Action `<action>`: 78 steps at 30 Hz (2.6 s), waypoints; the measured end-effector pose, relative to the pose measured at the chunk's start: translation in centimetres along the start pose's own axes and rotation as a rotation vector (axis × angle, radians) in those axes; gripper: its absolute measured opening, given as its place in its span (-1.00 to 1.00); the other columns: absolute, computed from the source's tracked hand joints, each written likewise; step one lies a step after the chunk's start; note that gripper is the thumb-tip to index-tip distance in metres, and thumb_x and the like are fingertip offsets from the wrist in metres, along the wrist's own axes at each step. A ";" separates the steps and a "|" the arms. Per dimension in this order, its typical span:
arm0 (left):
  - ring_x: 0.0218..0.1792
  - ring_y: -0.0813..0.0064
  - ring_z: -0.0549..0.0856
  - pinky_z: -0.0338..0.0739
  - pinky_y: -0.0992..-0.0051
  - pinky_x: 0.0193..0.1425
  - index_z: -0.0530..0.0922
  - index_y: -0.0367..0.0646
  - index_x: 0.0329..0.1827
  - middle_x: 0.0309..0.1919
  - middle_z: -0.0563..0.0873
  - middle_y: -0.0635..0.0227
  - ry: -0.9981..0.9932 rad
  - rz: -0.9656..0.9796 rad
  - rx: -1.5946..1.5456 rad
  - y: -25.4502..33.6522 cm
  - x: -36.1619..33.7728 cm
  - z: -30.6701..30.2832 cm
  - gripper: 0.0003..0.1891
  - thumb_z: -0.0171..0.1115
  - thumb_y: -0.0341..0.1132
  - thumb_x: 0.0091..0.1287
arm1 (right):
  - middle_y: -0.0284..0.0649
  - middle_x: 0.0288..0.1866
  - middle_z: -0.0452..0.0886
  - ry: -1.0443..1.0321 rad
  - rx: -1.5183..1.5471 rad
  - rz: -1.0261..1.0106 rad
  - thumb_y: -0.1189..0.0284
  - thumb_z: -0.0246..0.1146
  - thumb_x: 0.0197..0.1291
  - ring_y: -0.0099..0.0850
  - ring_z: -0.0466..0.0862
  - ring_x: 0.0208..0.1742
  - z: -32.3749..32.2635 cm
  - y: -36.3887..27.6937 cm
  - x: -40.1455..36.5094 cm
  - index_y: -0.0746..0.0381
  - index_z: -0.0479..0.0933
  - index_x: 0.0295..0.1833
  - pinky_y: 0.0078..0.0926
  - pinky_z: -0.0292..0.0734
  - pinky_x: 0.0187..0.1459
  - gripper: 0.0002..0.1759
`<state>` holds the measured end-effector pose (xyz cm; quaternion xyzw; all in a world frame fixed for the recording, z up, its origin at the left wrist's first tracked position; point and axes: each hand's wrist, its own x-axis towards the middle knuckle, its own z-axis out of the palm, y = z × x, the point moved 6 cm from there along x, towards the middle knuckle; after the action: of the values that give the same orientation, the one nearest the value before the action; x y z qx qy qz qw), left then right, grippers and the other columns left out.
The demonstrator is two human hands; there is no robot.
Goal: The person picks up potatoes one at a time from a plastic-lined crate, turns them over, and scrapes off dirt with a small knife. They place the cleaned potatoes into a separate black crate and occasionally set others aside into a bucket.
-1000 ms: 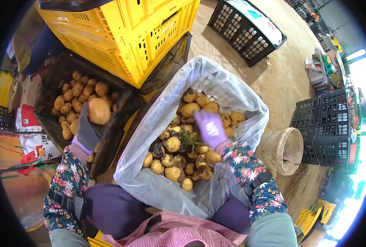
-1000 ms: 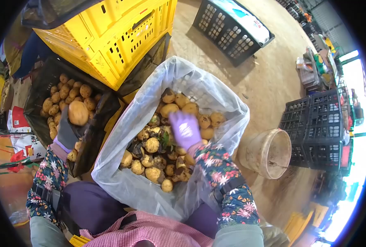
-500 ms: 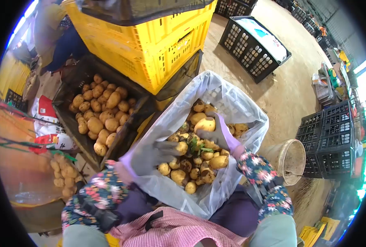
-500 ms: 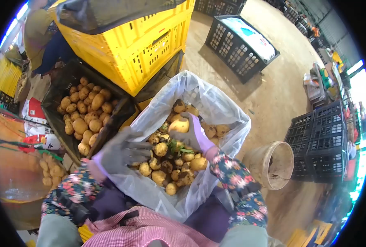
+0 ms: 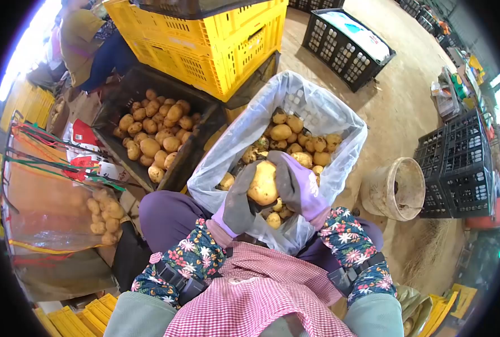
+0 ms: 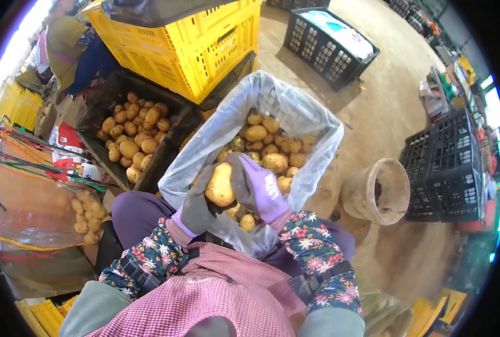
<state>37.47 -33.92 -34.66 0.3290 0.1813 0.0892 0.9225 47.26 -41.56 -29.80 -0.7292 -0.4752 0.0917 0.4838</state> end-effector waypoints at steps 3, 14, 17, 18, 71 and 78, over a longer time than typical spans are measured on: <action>-0.02 0.57 0.66 0.58 0.54 0.00 0.45 -0.07 0.24 0.00 0.64 0.44 0.100 0.112 0.325 0.8 -0.1 -2.2 -0.50 -0.07 0.10 0.47 | -0.14 0.10 0.58 -0.088 0.368 0.346 0.43 0.00 0.41 -0.42 0.59 0.08 0.7 1.6 0.0 0.39 0.44 0.18 -0.55 0.44 0.13 -0.65; 0.16 0.20 0.56 0.44 0.40 0.26 0.27 -0.47 0.33 0.12 0.55 0.04 0.046 0.592 1.119 5.1 0.1 0.4 -0.56 -0.12 -0.38 0.47 | -0.15 0.18 0.48 -0.128 0.313 0.314 0.34 0.01 0.45 -0.47 0.50 0.17 1.2 3.4 -0.2 0.34 0.29 0.34 -0.53 0.37 0.20 -0.55; 0.21 0.39 0.51 0.36 0.45 0.30 0.33 -0.37 0.31 0.20 0.49 0.11 -0.065 0.521 0.901 4.2 0.5 -0.4 -0.48 -0.35 -0.12 0.57 | -0.09 0.27 0.38 -0.204 0.745 0.643 0.34 0.02 0.45 -0.45 0.42 0.23 1.4 5.6 -0.4 0.31 0.13 0.44 -0.54 0.32 0.23 -0.46; 0.18 0.39 0.52 0.39 0.44 0.27 0.36 -0.35 0.28 0.16 0.52 0.08 -0.014 0.592 1.082 4.5 0.4 -0.5 -0.51 -0.30 -0.13 0.56 | -0.09 0.28 0.37 -0.146 0.683 0.484 0.34 0.04 0.44 -0.44 0.41 0.25 1.3 4.5 0.1 0.31 0.12 0.44 -0.52 0.30 0.25 -0.44; 0.31 -0.05 0.38 0.31 0.22 0.38 0.22 -0.24 0.39 0.32 0.34 -0.05 -0.030 0.540 1.621 3.1 -0.4 -4.5 -0.01 0.52 -0.45 -0.23 | -0.25 0.18 0.51 -0.369 1.104 0.701 0.29 0.19 0.26 -0.41 0.57 0.13 3.9 3.8 -2.1 0.24 0.29 0.37 -0.40 0.59 0.06 -0.41; 0.28 -0.06 0.42 0.35 0.22 0.35 0.23 -0.27 0.38 0.29 0.36 -0.08 -0.008 0.617 1.590 2.9 -0.2 -5.1 -0.02 0.56 -0.38 -0.19 | -0.14 0.14 0.53 -0.316 1.184 0.854 0.42 0.15 0.21 -0.37 0.60 0.07 2.3 2.0 -1.3 0.35 0.36 0.32 -0.43 0.58 0.02 -0.45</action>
<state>35.19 -28.81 -36.40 0.9137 0.0892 0.1815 0.3524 46.38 -41.28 -33.01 -0.4459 -0.0855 0.6160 0.6437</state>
